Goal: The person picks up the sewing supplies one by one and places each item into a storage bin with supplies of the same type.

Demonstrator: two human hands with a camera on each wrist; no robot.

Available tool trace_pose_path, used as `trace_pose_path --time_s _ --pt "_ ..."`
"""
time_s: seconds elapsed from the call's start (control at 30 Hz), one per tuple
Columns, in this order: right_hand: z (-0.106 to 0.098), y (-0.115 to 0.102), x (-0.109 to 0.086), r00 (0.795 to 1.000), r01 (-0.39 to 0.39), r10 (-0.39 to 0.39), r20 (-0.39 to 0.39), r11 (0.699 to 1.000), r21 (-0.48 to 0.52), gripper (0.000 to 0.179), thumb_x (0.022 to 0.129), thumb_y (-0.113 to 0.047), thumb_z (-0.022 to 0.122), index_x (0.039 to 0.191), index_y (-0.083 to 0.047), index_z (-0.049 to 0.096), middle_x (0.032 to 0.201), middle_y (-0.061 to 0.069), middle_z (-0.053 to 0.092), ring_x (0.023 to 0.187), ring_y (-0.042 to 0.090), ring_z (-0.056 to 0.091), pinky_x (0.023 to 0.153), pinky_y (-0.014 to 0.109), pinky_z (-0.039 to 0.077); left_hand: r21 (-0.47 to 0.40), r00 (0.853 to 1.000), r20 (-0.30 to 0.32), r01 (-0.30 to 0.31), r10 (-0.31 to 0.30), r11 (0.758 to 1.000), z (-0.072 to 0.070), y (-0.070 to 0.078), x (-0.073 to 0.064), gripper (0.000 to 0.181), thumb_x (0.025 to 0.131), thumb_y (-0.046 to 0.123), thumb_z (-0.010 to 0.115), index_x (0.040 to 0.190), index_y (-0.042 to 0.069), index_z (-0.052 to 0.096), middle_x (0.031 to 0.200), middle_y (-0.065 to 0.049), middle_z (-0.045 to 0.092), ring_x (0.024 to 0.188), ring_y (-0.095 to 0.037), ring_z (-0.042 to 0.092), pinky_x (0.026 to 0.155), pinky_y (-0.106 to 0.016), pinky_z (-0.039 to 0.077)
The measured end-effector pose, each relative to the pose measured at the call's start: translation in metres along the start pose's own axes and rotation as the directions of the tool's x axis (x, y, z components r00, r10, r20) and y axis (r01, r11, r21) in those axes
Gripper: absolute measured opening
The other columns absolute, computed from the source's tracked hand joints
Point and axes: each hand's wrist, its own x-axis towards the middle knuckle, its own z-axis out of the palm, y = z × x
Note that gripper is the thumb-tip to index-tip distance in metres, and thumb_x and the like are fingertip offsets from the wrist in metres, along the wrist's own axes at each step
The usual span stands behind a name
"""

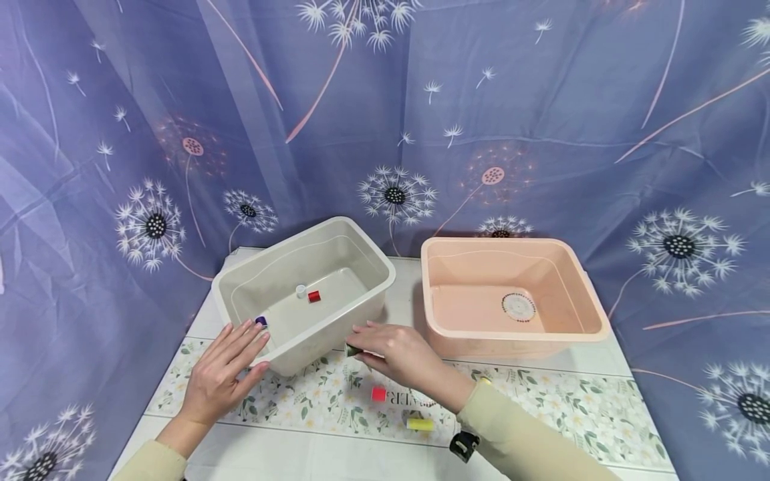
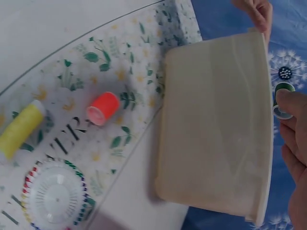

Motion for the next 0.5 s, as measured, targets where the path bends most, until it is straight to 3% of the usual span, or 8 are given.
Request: trace_pose_path --time_s 0.5 --pt "-0.024 0.012 0.034 0.996 0.08 -0.08 -0.045 0.997 0.001 0.041 0.084 -0.008 0.09 0.124 -0.007 0.079 0.123 0.005 0.079 0.116 0.024 0.076 0.105 0.041 0.061 0.007 1.0 0.002 -0.002 0.002 1.0 0.0 0.0 0.0 0.054 0.111 0.052 0.052 0.126 0.008 0.079 0.131 -0.017 0.075 0.122 -0.039 0.071 0.122 -0.05 0.046"
